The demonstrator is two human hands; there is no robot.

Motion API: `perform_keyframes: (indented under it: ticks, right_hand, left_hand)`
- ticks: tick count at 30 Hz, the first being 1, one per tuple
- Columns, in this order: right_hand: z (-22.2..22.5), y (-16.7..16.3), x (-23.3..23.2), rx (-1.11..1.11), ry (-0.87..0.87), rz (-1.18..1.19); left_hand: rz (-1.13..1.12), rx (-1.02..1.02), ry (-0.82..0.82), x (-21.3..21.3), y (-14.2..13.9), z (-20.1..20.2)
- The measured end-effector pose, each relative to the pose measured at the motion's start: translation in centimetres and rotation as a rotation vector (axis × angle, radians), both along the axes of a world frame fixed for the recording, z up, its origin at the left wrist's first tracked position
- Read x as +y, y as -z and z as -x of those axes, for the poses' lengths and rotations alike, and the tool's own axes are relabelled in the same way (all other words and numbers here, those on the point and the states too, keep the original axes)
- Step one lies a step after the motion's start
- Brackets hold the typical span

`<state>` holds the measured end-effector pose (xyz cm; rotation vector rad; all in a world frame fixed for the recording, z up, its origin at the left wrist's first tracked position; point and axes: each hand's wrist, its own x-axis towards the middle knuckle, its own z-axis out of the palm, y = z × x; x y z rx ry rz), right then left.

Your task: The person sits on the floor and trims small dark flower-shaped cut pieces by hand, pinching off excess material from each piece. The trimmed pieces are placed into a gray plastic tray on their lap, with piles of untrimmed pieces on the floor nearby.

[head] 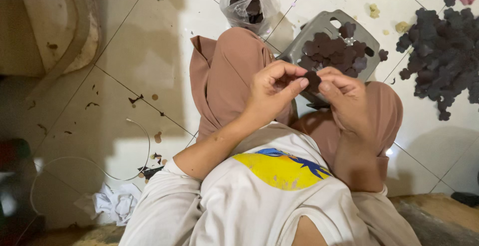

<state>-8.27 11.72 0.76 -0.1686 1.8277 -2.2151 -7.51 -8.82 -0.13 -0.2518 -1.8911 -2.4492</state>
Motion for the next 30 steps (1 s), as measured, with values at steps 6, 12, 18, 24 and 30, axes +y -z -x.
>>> perform_keyframes:
  ticks: [6, 12, 18, 24, 30]
  right_hand:
    - [-0.2, -0.6, -0.3, -0.064, 0.045, 0.118]
    - [-1.1, -0.6, -0.7, 0.098, 0.096, -0.022]
    - [-1.3, -1.4, -0.4, 0.038, 0.047, 0.025]
    - [-1.8, -2.0, -0.9, 0.019, 0.145, -0.241]
    - [-2.1, -2.3, -2.3, 0.417, 0.144, -0.351]
  left_hand:
    - [-0.072, -0.066, -0.010, -0.1, -1.4, -0.4]
    - [0.377, 0.319, -0.242, -0.4, -3.1, -0.9]
    - [0.433, 0.335, -0.193, -1.0, -3.7, -0.9]
    - [0.510, 0.359, -0.185, -1.3, -4.0, -0.9]
    - [0.515, 0.352, -0.188, -1.2, -4.3, -1.1]
